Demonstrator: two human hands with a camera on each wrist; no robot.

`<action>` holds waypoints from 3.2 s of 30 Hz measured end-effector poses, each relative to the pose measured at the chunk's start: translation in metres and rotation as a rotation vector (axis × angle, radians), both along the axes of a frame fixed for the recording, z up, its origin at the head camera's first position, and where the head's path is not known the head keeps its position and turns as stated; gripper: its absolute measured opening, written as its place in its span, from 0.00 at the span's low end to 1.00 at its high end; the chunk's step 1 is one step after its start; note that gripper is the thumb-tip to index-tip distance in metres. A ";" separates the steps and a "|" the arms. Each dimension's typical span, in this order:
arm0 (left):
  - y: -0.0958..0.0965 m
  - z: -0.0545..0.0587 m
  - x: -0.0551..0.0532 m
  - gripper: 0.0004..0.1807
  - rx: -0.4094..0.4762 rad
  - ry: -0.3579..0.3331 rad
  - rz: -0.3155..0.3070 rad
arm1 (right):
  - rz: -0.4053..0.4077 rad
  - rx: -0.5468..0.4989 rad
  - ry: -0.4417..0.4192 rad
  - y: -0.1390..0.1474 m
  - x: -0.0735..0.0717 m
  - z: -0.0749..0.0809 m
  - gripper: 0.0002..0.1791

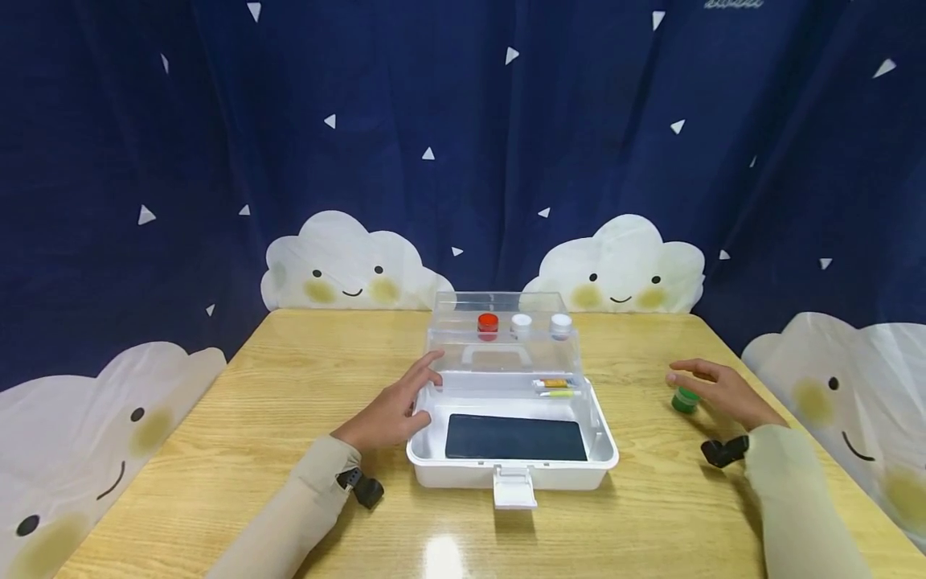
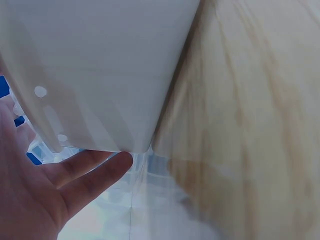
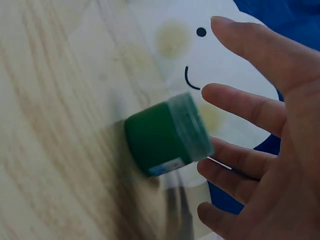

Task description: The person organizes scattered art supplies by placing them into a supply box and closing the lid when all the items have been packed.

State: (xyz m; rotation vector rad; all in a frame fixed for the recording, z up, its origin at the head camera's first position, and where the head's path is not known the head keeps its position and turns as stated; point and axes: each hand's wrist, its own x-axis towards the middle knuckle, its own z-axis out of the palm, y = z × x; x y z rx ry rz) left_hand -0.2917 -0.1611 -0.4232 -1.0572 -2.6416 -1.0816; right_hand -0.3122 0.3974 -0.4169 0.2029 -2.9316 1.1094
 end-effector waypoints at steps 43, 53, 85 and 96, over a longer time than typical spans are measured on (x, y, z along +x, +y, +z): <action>0.000 0.000 -0.002 0.24 -0.012 -0.010 0.011 | 0.110 -0.064 -0.111 0.016 0.001 -0.022 0.33; 0.000 -0.003 -0.003 0.24 0.001 -0.012 0.004 | 0.091 -0.020 -0.096 0.020 0.003 -0.026 0.33; -0.001 0.000 -0.001 0.24 0.001 -0.010 0.001 | 0.013 -0.021 -0.047 0.007 -0.004 -0.020 0.35; 0.000 -0.001 -0.001 0.24 -0.002 -0.010 0.008 | -0.017 -0.010 -0.006 -0.007 -0.003 -0.013 0.36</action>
